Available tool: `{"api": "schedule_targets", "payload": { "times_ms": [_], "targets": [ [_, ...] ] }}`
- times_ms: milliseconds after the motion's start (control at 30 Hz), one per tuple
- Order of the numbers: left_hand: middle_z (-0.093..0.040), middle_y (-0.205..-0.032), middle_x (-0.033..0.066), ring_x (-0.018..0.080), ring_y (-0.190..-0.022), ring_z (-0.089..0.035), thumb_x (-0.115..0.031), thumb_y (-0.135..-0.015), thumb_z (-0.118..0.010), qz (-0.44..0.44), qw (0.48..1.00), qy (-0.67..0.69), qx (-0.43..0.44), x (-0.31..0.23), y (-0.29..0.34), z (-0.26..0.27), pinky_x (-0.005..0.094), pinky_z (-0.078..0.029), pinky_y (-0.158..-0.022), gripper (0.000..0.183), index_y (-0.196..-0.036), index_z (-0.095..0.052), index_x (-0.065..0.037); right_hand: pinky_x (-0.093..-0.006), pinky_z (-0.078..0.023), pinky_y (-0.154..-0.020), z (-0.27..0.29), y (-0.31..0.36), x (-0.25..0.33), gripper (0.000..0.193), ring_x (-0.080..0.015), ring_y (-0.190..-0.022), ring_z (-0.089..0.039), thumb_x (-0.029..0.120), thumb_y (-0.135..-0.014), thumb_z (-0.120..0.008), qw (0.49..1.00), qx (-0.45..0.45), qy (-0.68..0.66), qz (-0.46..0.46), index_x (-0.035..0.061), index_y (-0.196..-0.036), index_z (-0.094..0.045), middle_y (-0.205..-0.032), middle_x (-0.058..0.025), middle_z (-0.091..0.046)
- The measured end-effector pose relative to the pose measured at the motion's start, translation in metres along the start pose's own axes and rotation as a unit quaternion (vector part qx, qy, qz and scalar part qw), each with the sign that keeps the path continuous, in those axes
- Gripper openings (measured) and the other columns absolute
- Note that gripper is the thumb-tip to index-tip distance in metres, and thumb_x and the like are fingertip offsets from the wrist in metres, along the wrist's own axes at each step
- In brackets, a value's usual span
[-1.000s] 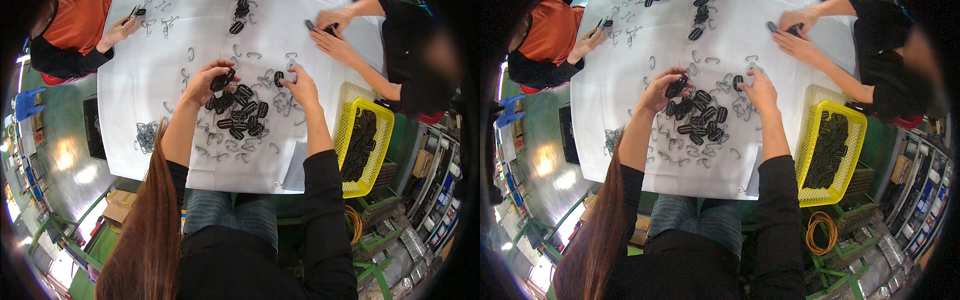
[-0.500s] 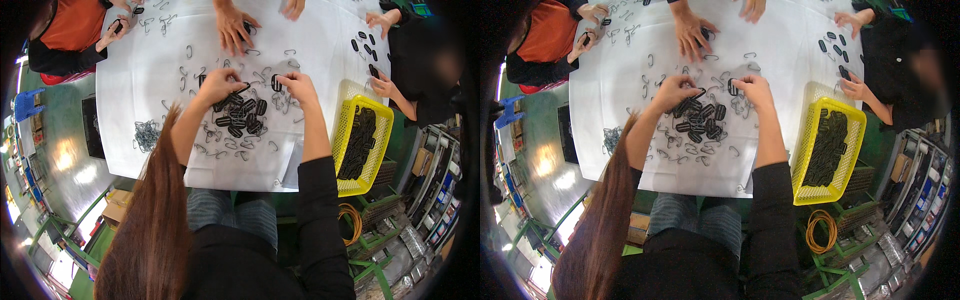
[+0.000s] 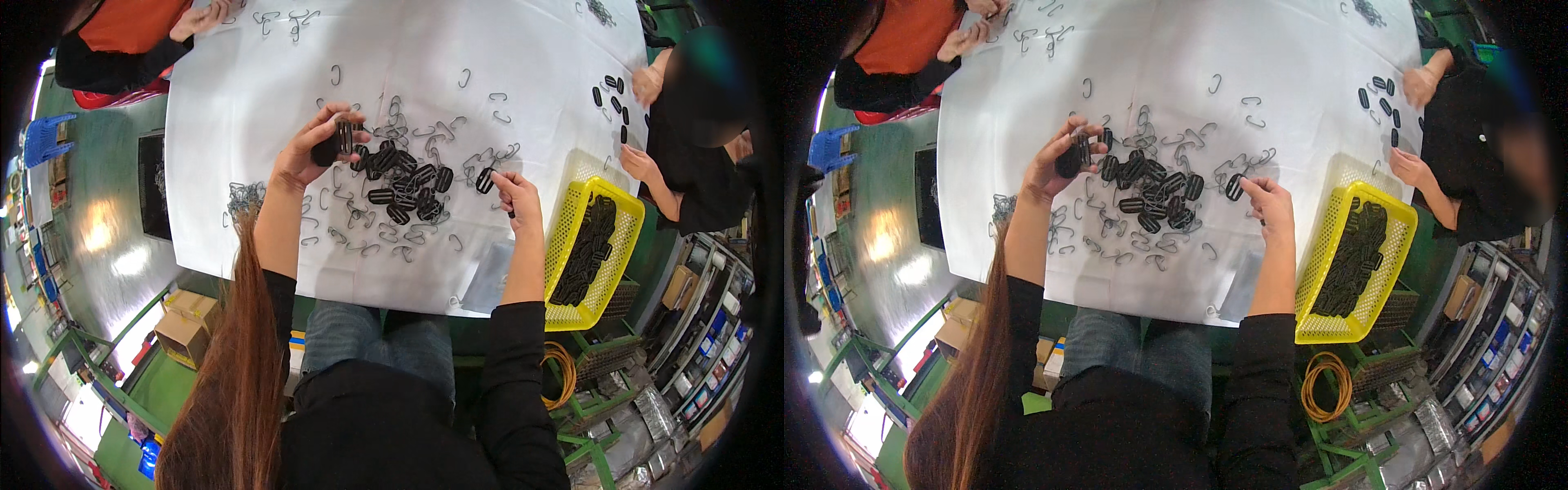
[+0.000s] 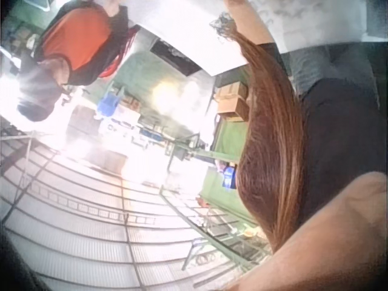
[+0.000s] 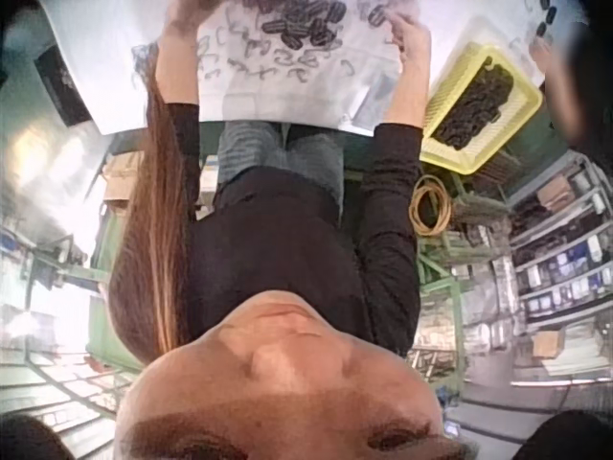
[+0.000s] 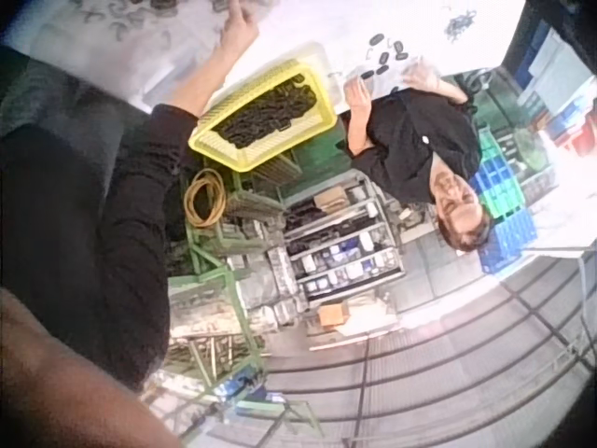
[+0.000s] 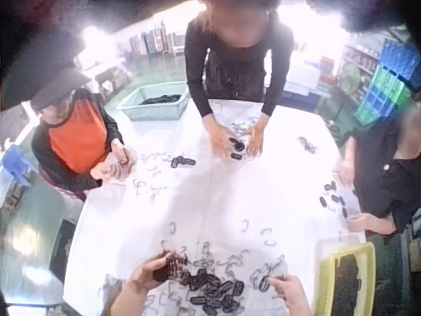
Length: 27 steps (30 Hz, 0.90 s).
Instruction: The person sits at a table and separates small black plastic fasteners from metal hooks by hand. They place the fasteners into a yellow basket and the hooks into a gray bin. The person then stands and moves the bins.
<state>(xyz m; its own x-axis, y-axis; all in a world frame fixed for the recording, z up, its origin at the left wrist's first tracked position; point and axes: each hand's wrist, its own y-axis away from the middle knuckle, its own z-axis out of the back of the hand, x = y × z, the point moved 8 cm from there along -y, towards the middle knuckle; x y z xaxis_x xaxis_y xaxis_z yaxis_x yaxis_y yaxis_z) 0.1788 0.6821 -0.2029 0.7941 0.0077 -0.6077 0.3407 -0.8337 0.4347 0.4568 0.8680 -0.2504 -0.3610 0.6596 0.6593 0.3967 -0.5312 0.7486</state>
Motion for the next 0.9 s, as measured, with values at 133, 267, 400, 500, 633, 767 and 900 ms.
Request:
{"api": "schedule_targets", "payload": {
  "times_ms": [133,267,400,500,633,767,900],
  "targets": [
    [-0.053,-0.086,0.0029,0.0142,-0.075,-0.054,-0.027,-0.081,-0.062,0.076,0.961,-0.26,-0.047,0.019,-0.013,0.003,0.025,-0.047,-0.053,0.024,-0.094,-0.053,-0.008,-0.0176,-0.028,-0.04,-0.005,0.008,-0.005,0.01,-0.0059,-0.051,-0.041,0.006,-0.079,-0.06,0.97,0.096,-0.221,0.015,0.0032,-0.086,-0.054,-0.062,0.0003,-0.048],
    [-0.053,-0.074,0.0014,0.0117,-0.067,-0.054,-0.024,-0.078,-0.066,-0.057,0.668,-0.731,-0.129,0.032,-0.007,-0.016,0.0273,-0.045,-0.054,0.023,-0.083,-0.055,-0.005,-0.018,-0.032,-0.042,-0.015,0.012,-0.009,0.014,-0.0091,-0.055,-0.045,0.007,-0.079,-0.06,0.963,0.135,-0.234,0.025,0.0028,-0.09,-0.053,-0.07,-0.0041,-0.052],
    [-0.055,-0.073,0.002,0.0115,-0.061,-0.053,-0.02,-0.074,-0.068,-0.145,0.69,-0.7,-0.115,0.037,-0.002,-0.015,0.0298,-0.045,-0.057,0.022,-0.082,-0.056,-0.004,-0.0188,-0.037,-0.049,-0.045,0.027,0.014,0.02,-0.0174,-0.084,-0.049,0.015,-0.08,-0.057,0.905,0.281,-0.306,0.089,0.0041,-0.096,-0.051,-0.096,-0.01,-0.05],
    [-0.056,-0.077,-0.0009,0.0071,-0.062,-0.051,-0.018,-0.078,-0.066,-0.005,0.837,-0.539,-0.096,0.037,-0.006,0.012,0.0234,-0.04,-0.046,0.018,-0.087,-0.055,-0.008,-0.026,-0.042,-0.054,-0.056,0.007,0.005,0.028,-0.0228,-0.079,-0.058,0.025,-0.075,-0.065,0.982,0.179,-0.051,0.022,0.0066,-0.094,-0.054,-0.082,-0.0061,-0.058],
    [-0.055,-0.079,0.0026,0.0127,-0.066,-0.054,-0.016,-0.083,-0.06,0.057,0.984,-0.168,-0.019,0.023,0.01,0.007,0.0198,-0.041,-0.051,0.019,-0.099,-0.054,-0.007,-0.0339,-0.047,-0.064,-0.069,-0.002,0.013,0.037,-0.0261,-0.078,-0.061,0.033,-0.068,-0.071,0.837,-0.085,0.522,0.139,0.006,-0.091,-0.059,-0.078,-0.0096,-0.063],
    [-0.054,-0.086,0.0054,0.0148,-0.077,-0.055,-0.018,-0.087,-0.053,0.0,1.0,-0.022,-0.001,0.008,0.024,0.006,0.0236,-0.044,-0.053,0.011,-0.094,-0.052,-0.009,-0.0351,-0.046,-0.067,-0.087,-0.009,-0.01,0.034,-0.0267,-0.075,-0.061,0.032,-0.063,-0.075,0.838,-0.063,0.529,0.12,0.0055,-0.081,-0.063,-0.077,-0.0135,-0.064],
    [-0.054,-0.078,0.0006,0.0125,-0.072,-0.055,-0.023,-0.085,-0.058,-0.002,0.996,-0.018,-0.09,0.012,0.019,0.036,0.0233,-0.044,-0.053,0.018,-0.093,-0.054,-0.007,-0.0245,-0.04,-0.045,-0.073,-0.006,-0.02,0.024,-0.0116,-0.047,-0.049,0.021,-0.064,-0.073,0.958,0.029,0.28,0.054,0.0013,-0.073,-0.063,-0.06,-0.0055,-0.059]
  ]
}}
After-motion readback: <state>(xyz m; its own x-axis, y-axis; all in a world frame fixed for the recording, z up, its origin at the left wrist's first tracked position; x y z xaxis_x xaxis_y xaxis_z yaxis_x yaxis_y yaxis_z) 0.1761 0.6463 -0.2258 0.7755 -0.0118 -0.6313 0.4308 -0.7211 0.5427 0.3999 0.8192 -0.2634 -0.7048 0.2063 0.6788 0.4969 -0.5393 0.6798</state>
